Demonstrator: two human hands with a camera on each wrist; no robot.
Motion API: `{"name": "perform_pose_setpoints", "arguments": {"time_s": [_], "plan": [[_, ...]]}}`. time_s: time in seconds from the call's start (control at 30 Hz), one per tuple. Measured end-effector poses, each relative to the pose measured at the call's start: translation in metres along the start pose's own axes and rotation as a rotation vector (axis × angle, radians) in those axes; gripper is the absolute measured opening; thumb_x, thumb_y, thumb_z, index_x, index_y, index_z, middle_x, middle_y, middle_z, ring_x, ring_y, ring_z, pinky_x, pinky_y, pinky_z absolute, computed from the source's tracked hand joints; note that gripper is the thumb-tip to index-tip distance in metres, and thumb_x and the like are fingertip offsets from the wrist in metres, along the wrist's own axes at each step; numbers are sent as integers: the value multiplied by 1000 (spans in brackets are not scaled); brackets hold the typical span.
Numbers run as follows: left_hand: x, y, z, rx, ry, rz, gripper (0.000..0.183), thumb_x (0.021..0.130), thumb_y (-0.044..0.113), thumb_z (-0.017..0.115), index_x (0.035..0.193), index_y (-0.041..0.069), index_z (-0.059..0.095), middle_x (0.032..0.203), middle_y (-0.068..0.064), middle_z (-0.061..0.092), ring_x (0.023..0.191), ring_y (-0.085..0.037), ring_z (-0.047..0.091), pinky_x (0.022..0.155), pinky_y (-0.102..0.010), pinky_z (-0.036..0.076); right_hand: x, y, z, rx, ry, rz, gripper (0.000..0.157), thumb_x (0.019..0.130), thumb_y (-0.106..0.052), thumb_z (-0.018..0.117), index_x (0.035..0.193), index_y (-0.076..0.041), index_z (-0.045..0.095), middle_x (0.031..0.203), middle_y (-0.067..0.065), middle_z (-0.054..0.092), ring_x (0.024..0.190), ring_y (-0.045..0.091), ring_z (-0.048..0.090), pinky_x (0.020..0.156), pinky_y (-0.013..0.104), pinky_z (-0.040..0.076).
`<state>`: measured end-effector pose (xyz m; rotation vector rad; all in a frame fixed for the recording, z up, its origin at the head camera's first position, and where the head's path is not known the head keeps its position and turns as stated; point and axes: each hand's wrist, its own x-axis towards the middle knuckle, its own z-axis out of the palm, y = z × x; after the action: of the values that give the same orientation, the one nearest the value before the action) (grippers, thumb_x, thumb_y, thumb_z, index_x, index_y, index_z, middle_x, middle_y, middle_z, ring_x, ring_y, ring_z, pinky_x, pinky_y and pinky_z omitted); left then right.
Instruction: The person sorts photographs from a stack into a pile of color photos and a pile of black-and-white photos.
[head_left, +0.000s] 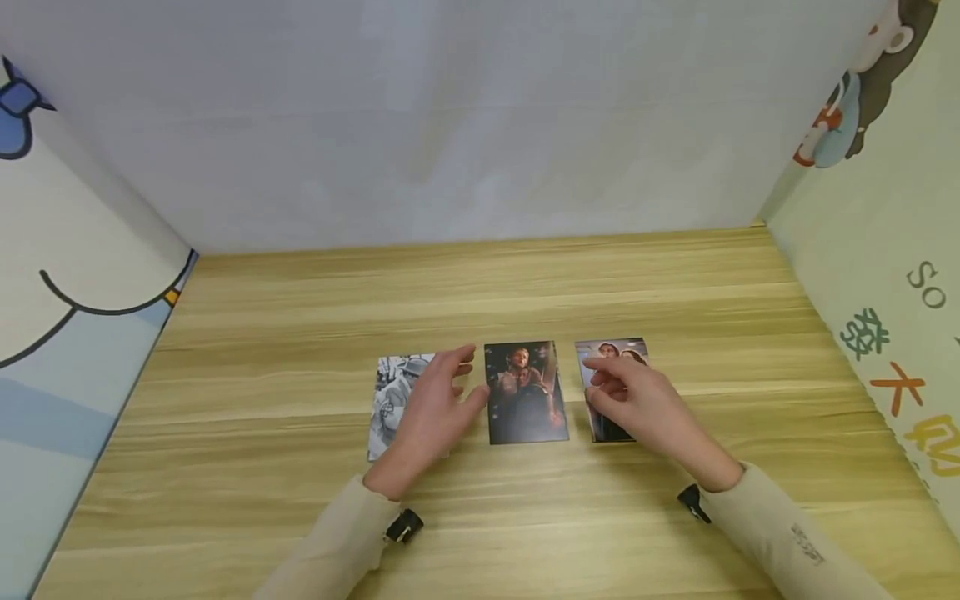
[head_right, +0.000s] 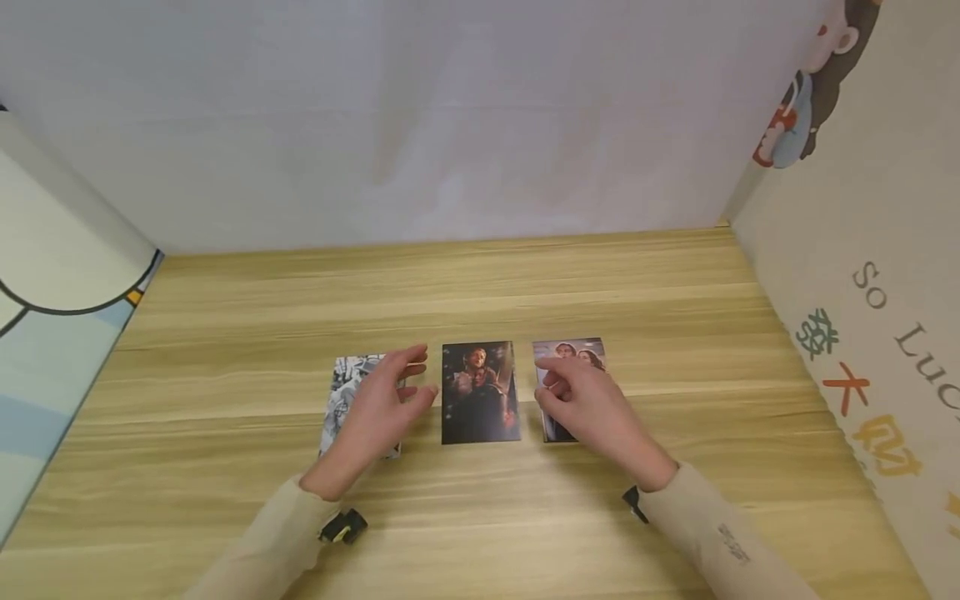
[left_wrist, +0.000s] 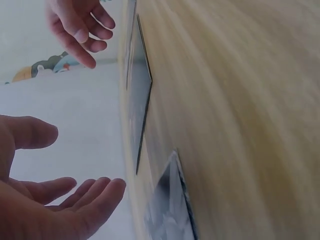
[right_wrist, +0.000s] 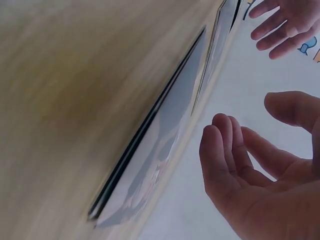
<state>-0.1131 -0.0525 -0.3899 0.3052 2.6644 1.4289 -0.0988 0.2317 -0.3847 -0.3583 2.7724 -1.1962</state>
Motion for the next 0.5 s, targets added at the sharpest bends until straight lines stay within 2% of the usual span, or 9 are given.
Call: {"name": "perform_pose_setpoints", "arguments": {"time_s": [0.17,0.5], "plan": [[1,-5,-2,27,-54,-62,63,95,14,68,152,-3,46,141,-19,56,124,-34,61,99,-44,56,7,-3,6,-65,-44,-26,40,96,-9,67,131,10,64,95,3,71,87,17,67,77,37,57],[8,-8,0,113,-105,-94,58,94,14,67,146,-7,52,122,-15,70,106,-26,70,92,-41,58,19,-11,16,-146,-115,-12,43,95,-13,63,132,10,64,94,1,70,84,16,63,75,38,54]]}}
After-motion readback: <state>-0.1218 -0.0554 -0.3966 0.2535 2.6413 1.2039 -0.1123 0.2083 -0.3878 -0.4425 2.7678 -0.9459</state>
